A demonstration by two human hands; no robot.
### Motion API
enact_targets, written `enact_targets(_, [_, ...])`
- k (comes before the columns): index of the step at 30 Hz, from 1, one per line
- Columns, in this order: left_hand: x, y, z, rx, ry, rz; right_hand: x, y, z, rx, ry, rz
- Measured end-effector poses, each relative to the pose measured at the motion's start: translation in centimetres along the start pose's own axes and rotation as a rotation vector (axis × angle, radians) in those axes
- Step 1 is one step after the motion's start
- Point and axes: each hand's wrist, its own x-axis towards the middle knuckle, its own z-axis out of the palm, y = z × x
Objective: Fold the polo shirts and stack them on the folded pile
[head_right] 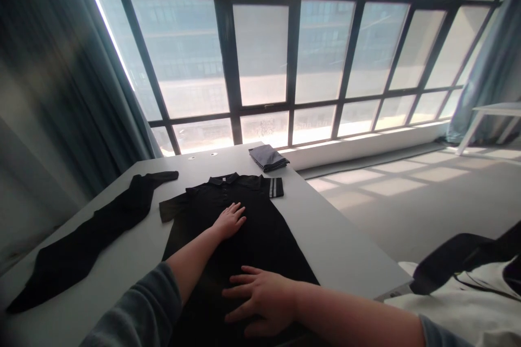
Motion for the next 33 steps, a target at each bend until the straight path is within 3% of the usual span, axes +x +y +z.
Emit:
enact_targets(4, [-1.6,0.4,0.3,0.012,-0.068,0.056,-0.1,0.7,1.0,-0.071,0.045,-0.051])
enact_targets(9, [-8.5,1.6,-0.6,0.026,-0.162,0.2,-0.1,0.9,2.2,-0.006,0.259,-0.14])
enact_targets(13, [-15.5,3.4,-1.0,-0.039,-0.248,0.308,-0.6,1.1,-0.1,0.043,0.391,0.056])
enact_targets(16, [-19.9,4.8,-1.5,-0.143,-0.291,0.375,-0.8,2.9,-2.4,0.026,0.423,0.242])
enact_targets(18, [-21.9,5.6,-2.2,-0.223,-0.321,0.402,-0.8,4.5,-3.3,-0.017,0.384,0.36])
enact_targets(21, [-23.7,6.2,-3.1,-0.309,-0.394,0.398,-0.9,6.1,-3.0,-0.071,0.223,0.502])
enact_targets(25, [-24.9,5.6,-3.3,-0.508,-0.443,0.346,-1.3,4.7,-1.3,-0.084,0.054,0.565])
enact_targets(28, [-25.9,4.2,-2.3,-0.704,-0.386,0.309,-2.1,1.6,-0.9,-0.052,0.02,0.474])
enact_targets(33, [-27.3,2.7,-1.7,-0.838,-0.185,0.2,-3.8,-3.5,-1.3,0.12,-0.066,0.147])
